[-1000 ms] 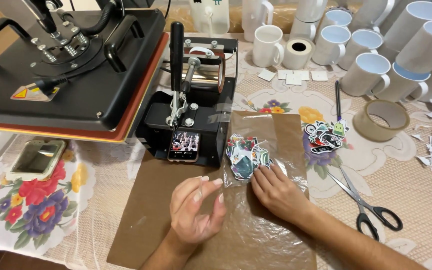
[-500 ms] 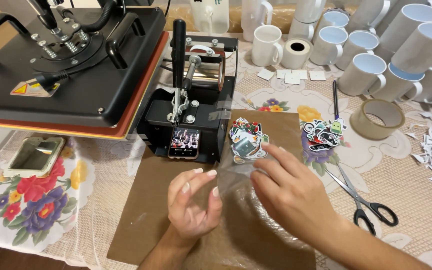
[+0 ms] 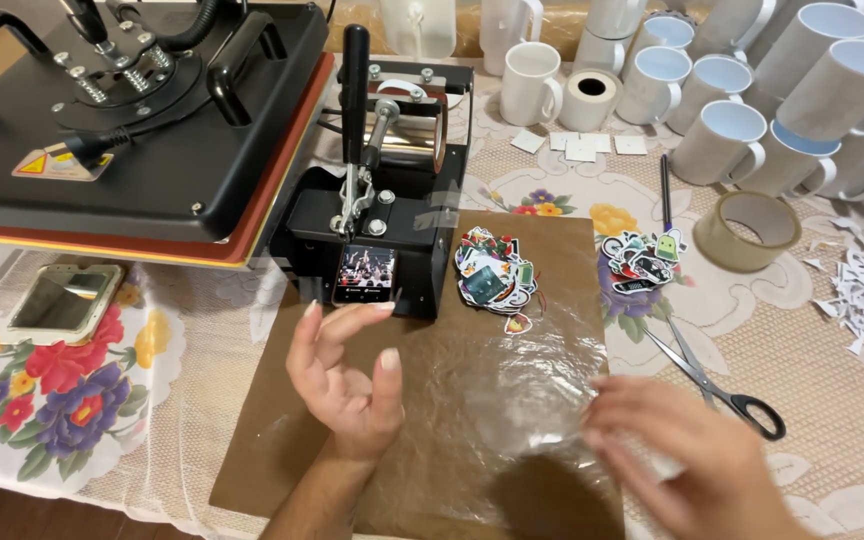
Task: Applying small pieces of double-sided adhesive tape to the back of printed stickers using scissors.
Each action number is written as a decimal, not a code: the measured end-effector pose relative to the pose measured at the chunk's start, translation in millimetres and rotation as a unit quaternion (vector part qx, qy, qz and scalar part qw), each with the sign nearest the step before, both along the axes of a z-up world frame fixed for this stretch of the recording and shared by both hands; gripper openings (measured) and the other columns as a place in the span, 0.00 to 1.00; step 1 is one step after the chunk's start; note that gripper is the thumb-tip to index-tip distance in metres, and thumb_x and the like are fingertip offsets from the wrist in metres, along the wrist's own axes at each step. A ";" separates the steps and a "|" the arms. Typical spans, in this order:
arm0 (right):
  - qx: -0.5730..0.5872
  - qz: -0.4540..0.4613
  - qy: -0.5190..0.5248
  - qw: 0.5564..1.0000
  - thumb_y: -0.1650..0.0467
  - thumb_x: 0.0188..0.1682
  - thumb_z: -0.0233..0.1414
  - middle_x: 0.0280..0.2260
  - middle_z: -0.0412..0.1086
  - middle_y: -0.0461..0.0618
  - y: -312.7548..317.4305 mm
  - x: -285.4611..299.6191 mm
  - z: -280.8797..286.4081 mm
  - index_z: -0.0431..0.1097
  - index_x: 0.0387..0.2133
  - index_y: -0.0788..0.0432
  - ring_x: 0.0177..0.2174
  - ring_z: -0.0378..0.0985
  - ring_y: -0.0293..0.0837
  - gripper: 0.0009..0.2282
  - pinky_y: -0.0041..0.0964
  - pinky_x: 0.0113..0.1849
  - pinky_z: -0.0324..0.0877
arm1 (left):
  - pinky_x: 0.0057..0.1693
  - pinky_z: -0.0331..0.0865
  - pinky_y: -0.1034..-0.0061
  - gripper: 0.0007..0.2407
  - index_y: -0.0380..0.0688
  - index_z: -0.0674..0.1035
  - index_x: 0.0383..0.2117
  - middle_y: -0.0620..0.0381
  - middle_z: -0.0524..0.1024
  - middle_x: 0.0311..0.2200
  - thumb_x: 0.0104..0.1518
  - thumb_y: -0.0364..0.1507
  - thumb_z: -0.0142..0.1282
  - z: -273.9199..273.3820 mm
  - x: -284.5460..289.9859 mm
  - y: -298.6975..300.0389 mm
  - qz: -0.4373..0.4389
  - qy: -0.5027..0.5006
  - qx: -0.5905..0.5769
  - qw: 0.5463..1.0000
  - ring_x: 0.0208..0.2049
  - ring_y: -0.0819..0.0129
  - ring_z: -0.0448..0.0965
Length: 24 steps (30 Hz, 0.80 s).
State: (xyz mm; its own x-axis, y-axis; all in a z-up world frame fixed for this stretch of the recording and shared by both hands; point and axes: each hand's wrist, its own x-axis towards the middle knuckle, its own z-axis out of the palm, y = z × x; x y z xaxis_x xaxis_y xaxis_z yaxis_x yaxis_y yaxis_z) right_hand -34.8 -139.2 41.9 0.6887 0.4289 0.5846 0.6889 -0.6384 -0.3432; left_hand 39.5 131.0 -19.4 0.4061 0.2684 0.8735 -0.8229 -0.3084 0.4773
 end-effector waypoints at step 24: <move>0.396 -0.085 0.371 0.835 0.82 0.35 0.61 0.35 0.80 0.63 -48.7 56.6 -62.8 0.71 0.51 0.65 0.36 0.84 0.48 0.25 0.36 0.45 0.79 | 0.55 0.79 0.73 0.36 0.48 0.51 0.69 0.39 0.73 0.54 0.57 0.16 0.60 -14.8 -1.1 -20.4 -0.206 0.158 0.019 0.966 0.37 0.67 0.84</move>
